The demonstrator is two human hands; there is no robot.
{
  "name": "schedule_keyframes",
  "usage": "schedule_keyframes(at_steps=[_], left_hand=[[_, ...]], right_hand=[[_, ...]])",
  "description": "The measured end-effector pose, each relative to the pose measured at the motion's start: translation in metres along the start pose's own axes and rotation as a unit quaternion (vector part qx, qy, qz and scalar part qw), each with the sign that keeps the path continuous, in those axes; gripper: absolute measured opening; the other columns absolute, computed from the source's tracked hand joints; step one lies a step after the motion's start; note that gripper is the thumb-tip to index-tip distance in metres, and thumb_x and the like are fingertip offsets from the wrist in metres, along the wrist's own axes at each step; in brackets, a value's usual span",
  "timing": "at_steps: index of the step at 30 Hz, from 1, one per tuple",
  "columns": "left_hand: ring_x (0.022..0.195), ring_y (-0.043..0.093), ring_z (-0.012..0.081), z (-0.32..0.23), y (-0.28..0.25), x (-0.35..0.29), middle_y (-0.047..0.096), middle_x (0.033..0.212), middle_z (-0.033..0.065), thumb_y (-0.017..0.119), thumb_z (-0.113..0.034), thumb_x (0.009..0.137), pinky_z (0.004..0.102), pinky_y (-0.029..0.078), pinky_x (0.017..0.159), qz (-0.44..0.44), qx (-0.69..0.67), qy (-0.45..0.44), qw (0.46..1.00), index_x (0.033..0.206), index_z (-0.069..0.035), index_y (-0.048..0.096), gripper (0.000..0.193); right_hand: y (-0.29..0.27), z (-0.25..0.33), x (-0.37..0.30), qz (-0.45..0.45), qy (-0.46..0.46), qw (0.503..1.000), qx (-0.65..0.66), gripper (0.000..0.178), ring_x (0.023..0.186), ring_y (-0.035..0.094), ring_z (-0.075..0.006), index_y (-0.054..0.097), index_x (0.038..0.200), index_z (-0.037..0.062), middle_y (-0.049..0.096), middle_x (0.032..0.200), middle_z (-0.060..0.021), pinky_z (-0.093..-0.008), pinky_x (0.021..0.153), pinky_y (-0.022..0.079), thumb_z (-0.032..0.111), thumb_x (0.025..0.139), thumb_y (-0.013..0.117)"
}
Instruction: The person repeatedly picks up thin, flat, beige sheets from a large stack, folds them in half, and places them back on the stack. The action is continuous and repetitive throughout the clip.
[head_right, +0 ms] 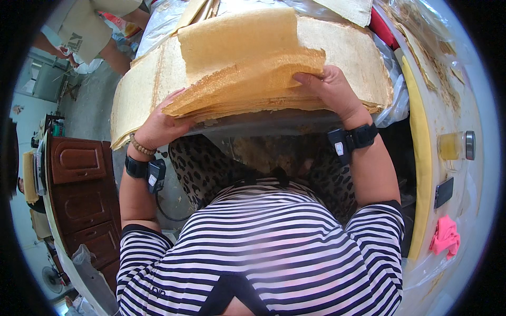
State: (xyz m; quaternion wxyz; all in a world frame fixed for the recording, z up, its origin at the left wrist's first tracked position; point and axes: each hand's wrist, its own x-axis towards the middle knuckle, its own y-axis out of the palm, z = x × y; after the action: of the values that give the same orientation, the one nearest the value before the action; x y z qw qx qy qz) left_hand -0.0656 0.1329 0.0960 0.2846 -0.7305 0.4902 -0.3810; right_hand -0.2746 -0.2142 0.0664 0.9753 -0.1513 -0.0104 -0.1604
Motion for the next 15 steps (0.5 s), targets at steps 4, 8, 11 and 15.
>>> schedule_keyframes(at_steps=[4,8,11,15], left_hand=[[0.104,0.074,0.0281,0.003,0.017,0.006,0.077,0.115,0.0170,0.082,-0.019,0.092,0.0381,0.056,0.091,-0.074,-0.197,-0.160,0.965,0.124,0.001,0.072,0.038],[0.082,0.077,0.0257,0.016,0.050,0.028,0.080,0.092,0.0145,0.081,-0.030,0.095,0.0362,0.058,0.075,-0.253,-0.160,-0.262,0.918,0.109,0.000,0.079,0.034],[0.078,0.076,0.0297,0.025,0.060,0.041,0.078,0.086,0.0159,0.076,-0.039,0.097,0.0384,0.058,0.071,-0.307,-0.046,-0.263,0.913,0.103,-0.003,0.080,0.036],[0.077,0.074,0.0361,0.024,0.057,0.052,0.077,0.083,0.0176,0.071,-0.049,0.098,0.0433,0.057,0.070,-0.288,0.089,-0.312,0.901,0.096,-0.007,0.080,0.043]], right_hand=[[0.004,0.004,0.019,-0.018,0.018,0.999,0.024,0.031,0.089,0.065,-0.0045,0.078,0.121,-0.0008,0.077,0.101,0.0014,-0.0245,0.082,0.055,0.025,0.103,0.074],[0.013,-0.003,0.039,-0.061,-0.018,0.998,0.015,0.034,0.087,0.066,-0.0060,0.077,0.120,-0.0029,0.077,0.100,0.0000,-0.0253,0.081,0.055,0.026,0.104,0.073],[0.015,-0.012,0.049,-0.090,0.008,0.995,-0.034,0.035,0.082,0.069,-0.0130,0.078,0.119,-0.0020,0.080,0.096,-0.0073,-0.0297,0.080,0.055,0.029,0.103,0.071],[0.015,-0.018,0.055,-0.122,-0.003,0.977,-0.175,0.039,0.081,0.073,-0.0282,0.078,0.117,0.0012,0.078,0.094,-0.0192,-0.0369,0.080,0.056,0.035,0.100,0.071]])
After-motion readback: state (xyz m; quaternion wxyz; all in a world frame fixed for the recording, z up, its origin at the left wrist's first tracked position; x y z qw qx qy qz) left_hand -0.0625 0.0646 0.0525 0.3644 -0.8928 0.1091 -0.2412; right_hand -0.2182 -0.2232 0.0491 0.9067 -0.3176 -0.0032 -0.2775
